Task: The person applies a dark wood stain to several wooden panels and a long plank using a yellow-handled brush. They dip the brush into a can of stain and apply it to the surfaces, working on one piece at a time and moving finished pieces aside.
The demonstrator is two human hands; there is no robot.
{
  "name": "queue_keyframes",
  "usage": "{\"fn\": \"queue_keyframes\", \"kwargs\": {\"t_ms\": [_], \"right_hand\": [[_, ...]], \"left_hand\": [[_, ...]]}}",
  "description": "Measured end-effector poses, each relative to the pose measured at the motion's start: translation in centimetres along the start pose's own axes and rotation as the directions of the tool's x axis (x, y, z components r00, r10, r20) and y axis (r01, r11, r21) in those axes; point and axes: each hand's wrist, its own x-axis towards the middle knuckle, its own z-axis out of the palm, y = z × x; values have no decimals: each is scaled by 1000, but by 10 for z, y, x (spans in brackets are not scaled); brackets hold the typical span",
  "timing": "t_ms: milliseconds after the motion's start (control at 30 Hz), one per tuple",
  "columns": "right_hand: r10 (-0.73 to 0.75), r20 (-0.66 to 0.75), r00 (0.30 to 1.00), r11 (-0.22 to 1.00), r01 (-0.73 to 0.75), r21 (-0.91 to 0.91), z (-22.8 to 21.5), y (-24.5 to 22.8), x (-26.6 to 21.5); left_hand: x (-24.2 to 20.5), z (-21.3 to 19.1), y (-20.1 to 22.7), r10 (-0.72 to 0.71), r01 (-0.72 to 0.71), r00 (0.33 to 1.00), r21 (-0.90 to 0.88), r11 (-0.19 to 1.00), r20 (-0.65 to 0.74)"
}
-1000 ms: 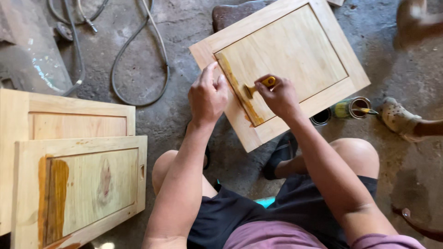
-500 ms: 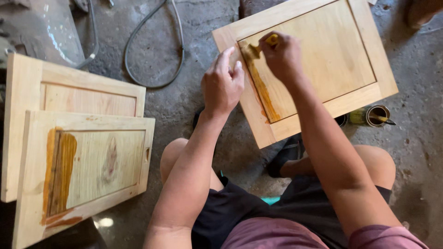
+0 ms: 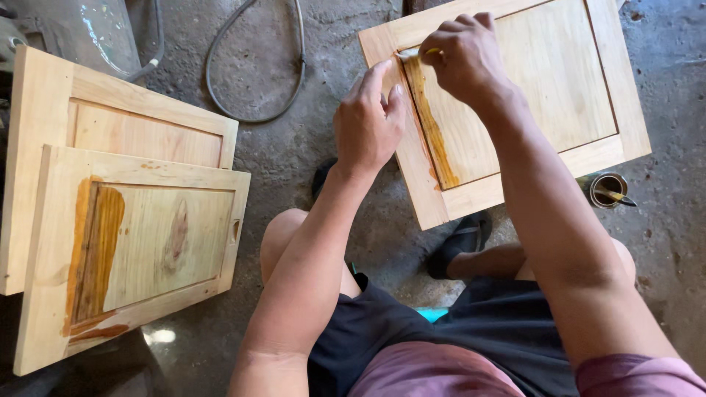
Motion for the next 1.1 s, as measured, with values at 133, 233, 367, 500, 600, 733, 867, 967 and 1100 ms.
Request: {"fn": "queue_keyframes", "kwargs": {"t_ms": [133, 233, 367, 500, 600, 733, 867, 967, 1100], "right_hand": [[108, -67, 992, 987, -99, 129, 6, -7, -2], [86, 7, 996, 991, -86, 104, 0, -27, -22], [113, 158, 981, 985, -131, 108, -32, -58, -74], [226, 88, 970, 959, -237, 155, -52, -53, -75], [224, -134, 965, 956, -192, 221, -33, -45, -36], [233, 1, 973, 959, -230, 168, -20, -55, -32], [308, -112, 945, 932, -276, 235, -17, -53, -50], [390, -273, 880, 884, -274, 379, -2, -41, -33], [535, -310, 786, 777, -315, 545, 30, -33, 14]], "left_hand": [[-1, 0, -2, -23, 23, 1000, 0, 1000, 10], [0, 3, -3, 29, -30, 999, -36, 999, -29], [-2, 6, -7, 52, -52, 998, 1, 999, -31], [-4, 14, -8, 51, -51, 999, -2, 999, -15], [-1, 15, -6, 30, -30, 1000, 9, 1000, 2], [3, 14, -2, 6, -6, 1000, 6, 1000, -6], [2, 13, -6, 23, -23, 1000, -24, 999, 12], [3, 14, -4, 3, -2, 1000, -40, 999, 26], [6, 8, -3, 19, -20, 1000, -24, 1000, -10]]}}
